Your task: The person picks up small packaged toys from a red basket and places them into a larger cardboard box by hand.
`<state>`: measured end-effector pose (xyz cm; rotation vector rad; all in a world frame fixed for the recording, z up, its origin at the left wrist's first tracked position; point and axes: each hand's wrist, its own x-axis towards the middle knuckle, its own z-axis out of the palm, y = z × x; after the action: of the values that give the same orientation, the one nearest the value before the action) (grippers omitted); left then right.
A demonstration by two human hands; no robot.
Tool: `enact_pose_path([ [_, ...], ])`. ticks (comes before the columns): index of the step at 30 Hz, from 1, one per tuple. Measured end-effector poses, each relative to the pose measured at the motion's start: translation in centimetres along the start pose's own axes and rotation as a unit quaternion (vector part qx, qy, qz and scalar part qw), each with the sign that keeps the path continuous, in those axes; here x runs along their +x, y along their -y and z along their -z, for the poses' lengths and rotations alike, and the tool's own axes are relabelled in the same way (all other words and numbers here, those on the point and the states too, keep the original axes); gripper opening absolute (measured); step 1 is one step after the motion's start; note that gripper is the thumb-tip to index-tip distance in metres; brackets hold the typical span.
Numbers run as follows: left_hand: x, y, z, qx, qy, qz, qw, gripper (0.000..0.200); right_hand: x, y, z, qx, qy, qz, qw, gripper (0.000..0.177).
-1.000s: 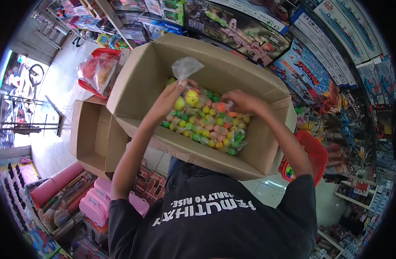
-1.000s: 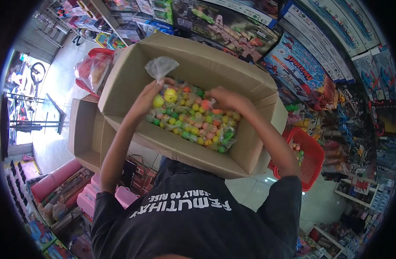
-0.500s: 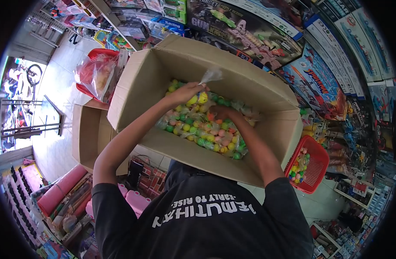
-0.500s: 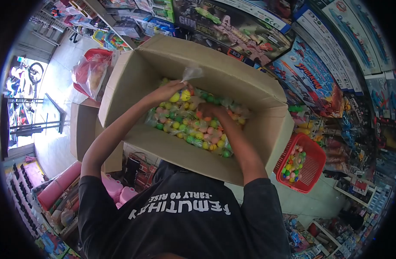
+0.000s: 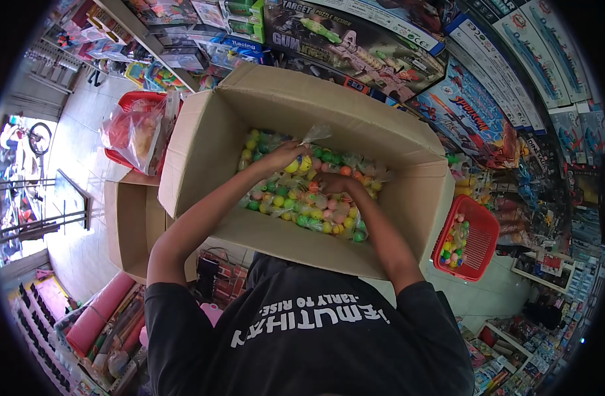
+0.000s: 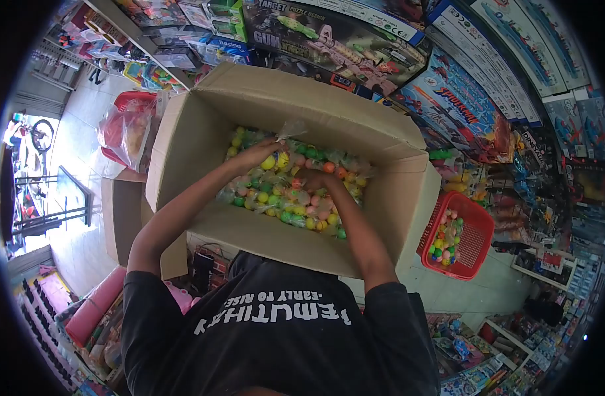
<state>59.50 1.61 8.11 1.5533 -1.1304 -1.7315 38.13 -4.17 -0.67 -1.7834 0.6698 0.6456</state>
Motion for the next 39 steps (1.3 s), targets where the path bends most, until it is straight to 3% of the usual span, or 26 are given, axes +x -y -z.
enact_pose_path([
  [3, 0.0, -0.4, -0.2, 0.018, -0.015, 0.008, 1.0, 0.048, 0.1, 0.0, 0.8, -0.093, -0.021, 0.079, 0.992, 0.049],
  [7, -0.2, -1.3, -0.9, 0.105, -0.033, -0.036, 0.993, 0.062, -1.9, 2.2, 3.4, -0.051, -0.074, 0.097, 0.991, 0.046],
  [9, 1.9, 1.2, -0.5, 0.099, -0.027, -0.048, 0.994, 0.068, -4.2, 5.3, 4.6, 0.185, -0.165, 0.088, 0.965, 0.044],
  [12, 3.8, 2.8, -0.2, 0.092, -0.014, -0.068, 0.993, 0.077, -3.4, 4.0, 5.4, 0.21, -0.23, 0.126, 0.942, 0.044],
  [17, 5.5, 3.3, -1.1, 0.132, -0.012, -0.036, 0.991, 0.078, -4.1, 5.0, 4.8, 0.299, -0.193, 0.116, 0.927, 0.043],
  [19, 3.4, 0.7, -2.0, 0.086, -0.028, -0.051, 0.995, 0.059, -3.6, 4.4, 4.5, 0.305, -0.179, 0.101, 0.93, 0.042],
  [23, 4.7, 1.6, -2.3, 0.066, -0.046, -0.067, 0.994, 0.056, -4.1, 4.2, 4.1, 0.324, -0.177, 0.131, 0.92, 0.042],
  [25, 5.5, 1.9, -2.1, -0.016, 0.016, -0.035, 0.999, 0.054, -4.3, 4.0, 4.2, 0.335, -0.196, 0.127, 0.913, 0.043],
  [26, 5.7, 2.3, -2.1, -0.014, 0.018, -0.036, 0.999, 0.054, -4.1, 3.5, 4.2, 0.313, -0.196, 0.112, 0.923, 0.043],
  [28, 5.0, 1.6, -2.5, -0.188, 0.026, 0.048, 0.981, 0.05, -3.9, 2.5, 4.6, 0.292, -0.199, 0.096, 0.931, 0.044],
  [29, 4.5, 1.4, -2.7, -0.186, 0.028, 0.048, 0.981, 0.05, -3.9, 1.9, 4.8, 0.286, -0.205, 0.08, 0.933, 0.044],
  [31, 2.2, -1.0, -3.3, -0.242, -0.08, 0.102, 0.962, 0.041, -3.9, 1.4, 5.3, 0.281, -0.214, 0.064, 0.933, 0.045],
  [32, 2.6, -0.1, -3.3, -0.24, -0.077, 0.102, 0.962, 0.041, -3.9, 1.1, 5.5, 0.257, -0.227, 0.063, 0.937, 0.046],
  [35, 5.3, 5.8, -3.1, -0.166, -0.107, 0.173, 0.965, 0.038, -3.8, 0.2, 5.3, 0.216, -0.255, 0.083, 0.939, 0.048],
  [37, 6.2, 7.7, -3.2, 0.004, 0.042, 0.191, 0.981, 0.037, -3.8, 0.3, 5.2, 0.198, -0.269, 0.107, 0.936, 0.049],
  [38, 6.1, 7.8, -3.5, 0.005, 0.044, 0.19, 0.981, 0.037, -4.1, 0.4, 5.0, 0.188, -0.282, 0.085, 0.937, 0.049],
  [39, 5.2, 6.3, -4.1, 0.117, 0.087, 0.129, 0.981, 0.037, -4.4, 0.7, 4.8, 0.177, -0.294, 0.063, 0.937, 0.048],
])
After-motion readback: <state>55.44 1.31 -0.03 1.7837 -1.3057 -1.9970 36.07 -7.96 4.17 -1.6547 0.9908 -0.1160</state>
